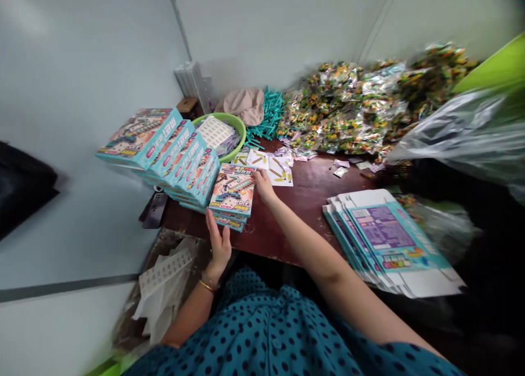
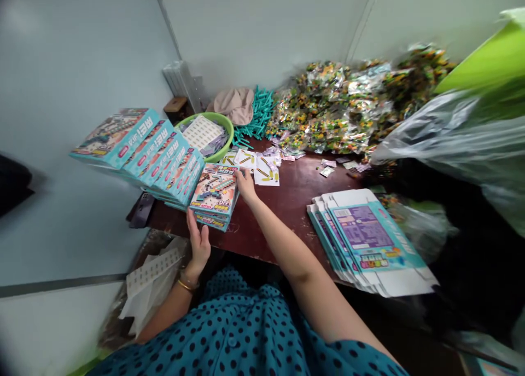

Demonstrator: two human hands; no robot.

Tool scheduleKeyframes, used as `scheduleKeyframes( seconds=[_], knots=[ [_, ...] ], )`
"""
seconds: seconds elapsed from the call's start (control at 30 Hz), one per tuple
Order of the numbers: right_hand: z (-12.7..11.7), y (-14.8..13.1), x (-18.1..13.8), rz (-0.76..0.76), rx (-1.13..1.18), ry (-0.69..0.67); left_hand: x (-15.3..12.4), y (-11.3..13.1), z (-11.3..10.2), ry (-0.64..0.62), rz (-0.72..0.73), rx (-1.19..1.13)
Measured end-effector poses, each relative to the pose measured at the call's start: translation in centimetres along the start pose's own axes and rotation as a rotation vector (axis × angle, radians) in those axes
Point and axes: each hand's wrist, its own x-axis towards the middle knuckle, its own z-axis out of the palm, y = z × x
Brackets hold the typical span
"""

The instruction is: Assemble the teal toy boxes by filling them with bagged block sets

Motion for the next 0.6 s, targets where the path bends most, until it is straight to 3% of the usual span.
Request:
scheduleKeyframes(
  seconds=[0.13, 0.27, 0.37, 0.43, 0.5, 0.53, 0.6],
  knots=[
    [0.7, -0.4, 0.2, 0.003, -0.016, -0.012, 1.4, 0.3, 0.5, 0.012, 0.044, 0.102],
    [2.3, -1.7, -0.1, -0.005, -0.028, 0.065, 2.2, 0.3, 0.3, 0.033, 0.083, 0.223],
    [0.7, -2.4, -1.1, -0.131, -0.086, 0.078, 1.1, -0.4, -0.3, 0.053, 0.187, 0.289],
    [-3.3, -2.2, -3.0, -0.308, -0.292, 0.080, -0.1, -0.9, -0.7, 0.036, 0.302, 0.259],
    [-9.7, -1.5, -6.1, -0.388, -0.636, 0.160, -1.3, -1.1, -0.5, -0.039, 0.410, 0.175],
    [-13.4, -0.9, -8.1, -0.347, -0.816, 0.235, -2.0, -1.0, -0.1, -0.109, 0.432, 0.129],
    [-20.7, 0.5, -12.5, -0.108, -1.105, 0.371, -3.3, -0.3, 1.4, -0.309, 0.387, 0.050]
  ],
)
